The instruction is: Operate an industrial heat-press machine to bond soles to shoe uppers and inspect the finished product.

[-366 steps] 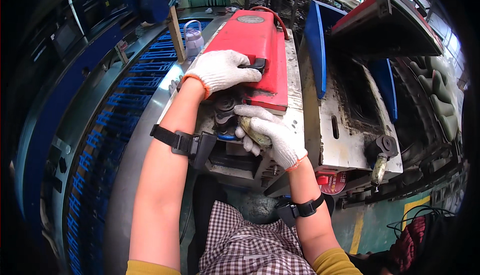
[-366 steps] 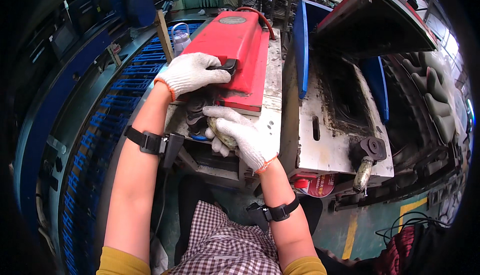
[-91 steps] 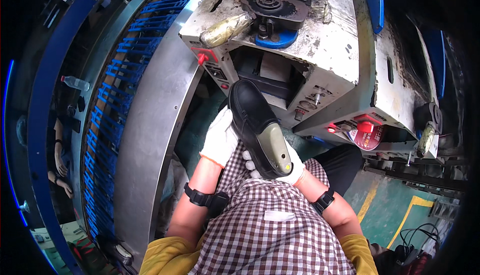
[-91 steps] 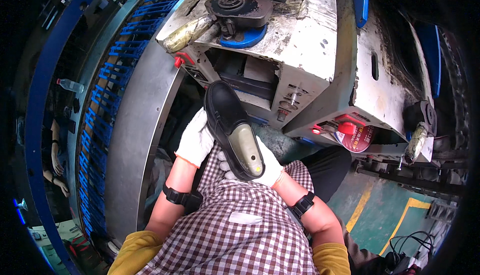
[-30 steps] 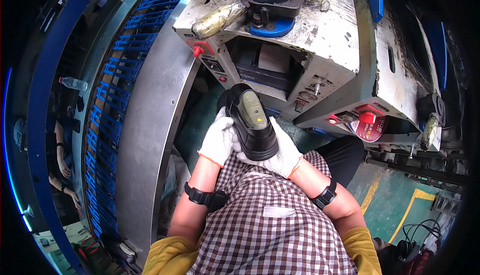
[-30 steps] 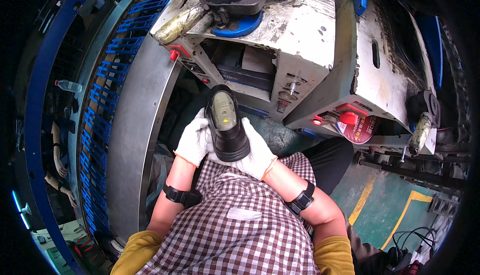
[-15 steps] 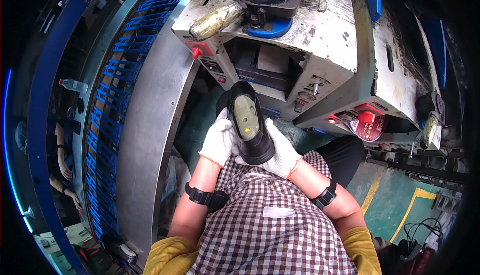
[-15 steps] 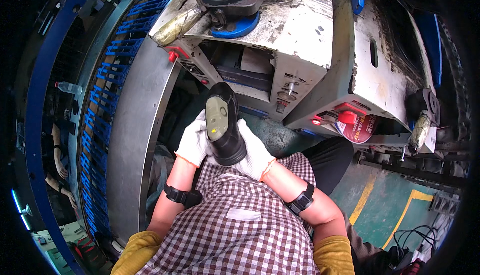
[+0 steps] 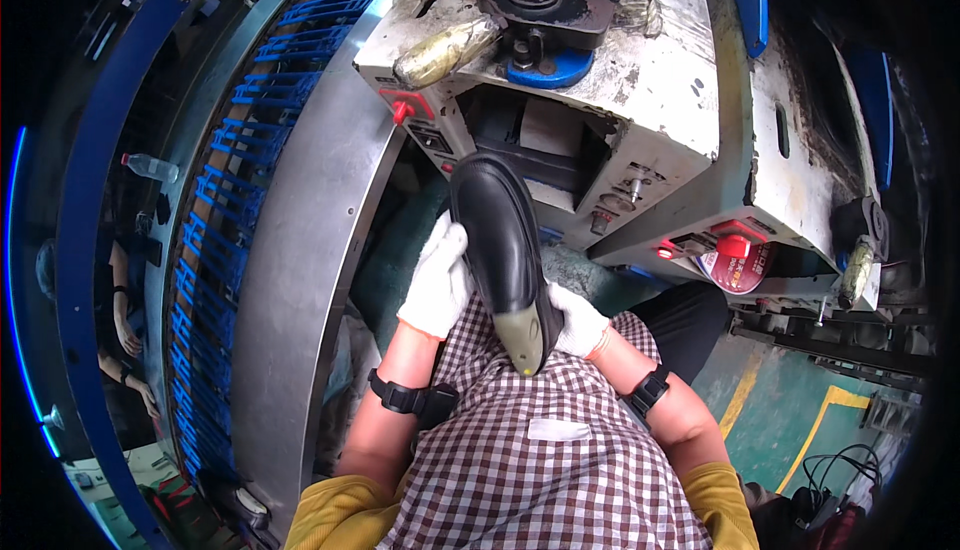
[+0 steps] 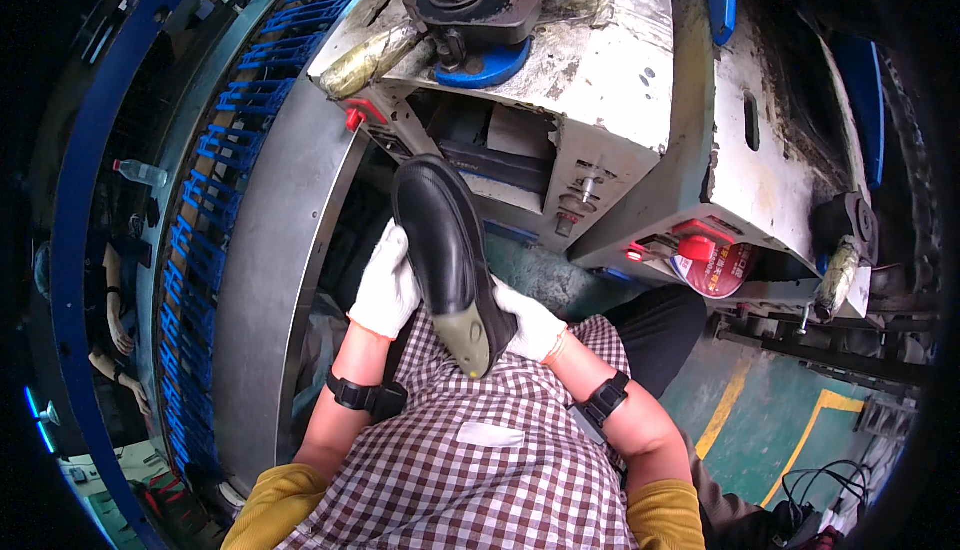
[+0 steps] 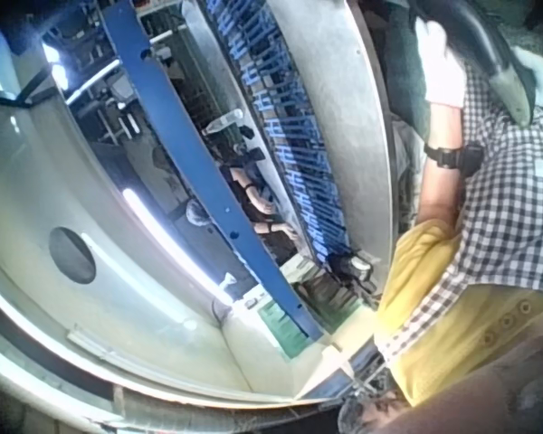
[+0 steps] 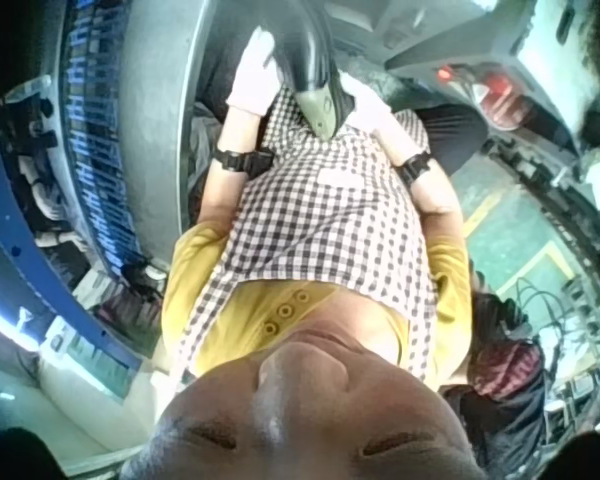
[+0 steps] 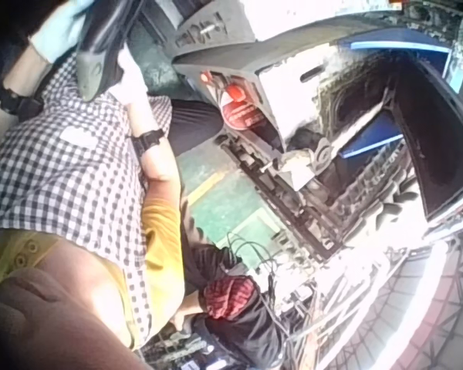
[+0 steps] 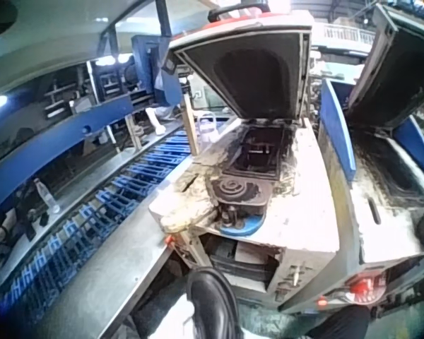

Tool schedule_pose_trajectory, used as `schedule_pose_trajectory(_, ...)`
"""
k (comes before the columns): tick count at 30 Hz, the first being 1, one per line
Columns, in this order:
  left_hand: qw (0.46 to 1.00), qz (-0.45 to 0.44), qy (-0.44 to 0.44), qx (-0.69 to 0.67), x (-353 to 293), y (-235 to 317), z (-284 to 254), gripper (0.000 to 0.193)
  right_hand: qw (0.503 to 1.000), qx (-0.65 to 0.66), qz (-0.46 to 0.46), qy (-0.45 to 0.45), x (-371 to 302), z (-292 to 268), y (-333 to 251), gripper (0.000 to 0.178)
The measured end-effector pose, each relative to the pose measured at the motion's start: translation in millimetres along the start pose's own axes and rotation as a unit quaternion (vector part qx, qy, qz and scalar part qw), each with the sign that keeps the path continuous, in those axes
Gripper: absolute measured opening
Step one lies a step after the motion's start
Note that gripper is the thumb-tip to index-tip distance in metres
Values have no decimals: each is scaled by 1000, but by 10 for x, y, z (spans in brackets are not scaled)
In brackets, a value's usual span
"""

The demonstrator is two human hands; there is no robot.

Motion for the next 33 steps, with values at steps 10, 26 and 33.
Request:
schedule_pose_trajectory(10,993,29,-47,103,-153,116,247,74,996,77,24,-50,-54,-376,49,80)
schedule_pose_trajectory(26,968,68,-26,242,-209,262,345,75,994,86,58,19,-10,-668,86,73)
schedule_pose_trajectory(33,962,44,-88,256,-298,397,446,75,998,16,62,-19,-88,-477,55,90)
Point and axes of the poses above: each hand's wrist, its own x-axis towards the middle knuckle, its own z-axis out of the palm, y = z × x, the point moved 8 cm from there along x, towards the middle knuckle, and after that the axes turned 2 degrees about y, right-handed, at the moved point
